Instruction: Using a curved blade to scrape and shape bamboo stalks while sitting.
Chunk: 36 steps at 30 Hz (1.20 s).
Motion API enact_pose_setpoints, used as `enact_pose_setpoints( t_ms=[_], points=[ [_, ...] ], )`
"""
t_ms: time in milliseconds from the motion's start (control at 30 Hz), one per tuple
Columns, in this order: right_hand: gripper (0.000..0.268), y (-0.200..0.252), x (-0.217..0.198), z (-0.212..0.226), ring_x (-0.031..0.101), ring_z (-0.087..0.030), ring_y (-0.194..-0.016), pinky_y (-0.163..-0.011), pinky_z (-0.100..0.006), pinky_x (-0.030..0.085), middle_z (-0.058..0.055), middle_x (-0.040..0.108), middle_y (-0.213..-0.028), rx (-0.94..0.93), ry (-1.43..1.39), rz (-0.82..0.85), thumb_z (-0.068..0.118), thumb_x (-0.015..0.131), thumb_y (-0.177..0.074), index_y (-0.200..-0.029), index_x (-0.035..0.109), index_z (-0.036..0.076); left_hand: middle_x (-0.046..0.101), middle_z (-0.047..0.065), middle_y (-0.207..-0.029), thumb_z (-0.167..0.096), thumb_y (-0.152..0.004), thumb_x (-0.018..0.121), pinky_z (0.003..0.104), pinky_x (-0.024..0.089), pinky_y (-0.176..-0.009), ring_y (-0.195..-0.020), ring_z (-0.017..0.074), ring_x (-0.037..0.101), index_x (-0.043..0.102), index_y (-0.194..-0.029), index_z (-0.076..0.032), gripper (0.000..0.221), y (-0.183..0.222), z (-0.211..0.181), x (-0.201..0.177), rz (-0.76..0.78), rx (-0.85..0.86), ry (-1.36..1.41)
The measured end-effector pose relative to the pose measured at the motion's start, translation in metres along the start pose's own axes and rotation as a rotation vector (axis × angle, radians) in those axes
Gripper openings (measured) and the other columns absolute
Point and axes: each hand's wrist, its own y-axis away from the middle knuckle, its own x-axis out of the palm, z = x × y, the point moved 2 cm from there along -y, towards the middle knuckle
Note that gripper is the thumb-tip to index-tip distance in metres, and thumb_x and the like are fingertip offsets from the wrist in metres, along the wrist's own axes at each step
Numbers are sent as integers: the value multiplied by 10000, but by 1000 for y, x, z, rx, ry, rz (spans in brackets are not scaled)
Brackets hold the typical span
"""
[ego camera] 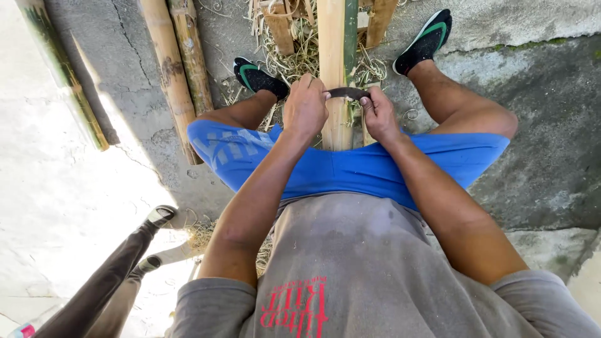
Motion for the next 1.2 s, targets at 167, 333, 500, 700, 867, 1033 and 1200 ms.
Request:
enact_pose_setpoints(
  t_ms=[167,333,500,700,867,1033,1200],
  points=[
    [144,-17,0,-11,481,-251,-722,-683,-409,437,-151,504,-780,36,-42,43,155,543,-1064,-1004,530,24,583,144,-1027,-178,-915,693,476,503,-841,-996,348,597,661,-929,-27,155,-17,0,2,40,-24,-27],
    [149,5,4,-19,485,-277,-760,-713,-413,442,-171,500,-836,30,-57,40,120,546,-1092,-992,512,15,615,155,-1032,-124,-985,642,476,528,-879,-988,350,635,681,-972,-52,83,-3,28,28,186,-89,-74],
    [114,25,-1,-17,516,-310,-755,-698,-440,437,-190,514,-836,-16,54,60,109,570,-1034,-976,526,20,608,160,-990,-150,-932,671,485,514,-839,-945,340,627,665,-919,-29,122,19,3,14,257,-138,7],
    [162,0,5,-7,506,-359,-773,-736,-459,444,-214,522,-859,25,30,14,138,571,-1090,-1013,512,9,603,147,-1002,-166,-916,699,479,508,-824,-963,351,612,659,-920,-27,145,-2,-5,-3,20,-11,-33],
    [134,1,7,-14,514,-347,-772,-737,-453,453,-211,537,-868,-8,8,2,142,557,-1079,-1040,533,17,597,154,-1011,-157,-898,702,472,508,-822,-951,353,610,651,-939,-24,147,4,3,8,13,-23,-65],
    [135,-27,-5,-14,525,-286,-777,-742,-414,459,-180,520,-845,1,-56,35,141,558,-1099,-1032,525,29,615,166,-987,-153,-903,708,485,515,-811,-945,363,627,650,-920,-28,139,-27,-3,-4,49,4,-69],
    [128,11,9,-27,503,-263,-731,-685,-409,440,-178,500,-816,-3,-20,22,140,563,-1073,-1020,532,28,629,176,-939,-163,-873,722,501,510,-787,-912,375,641,659,-884,-18,158,3,10,12,61,-21,-23]
  ],
)
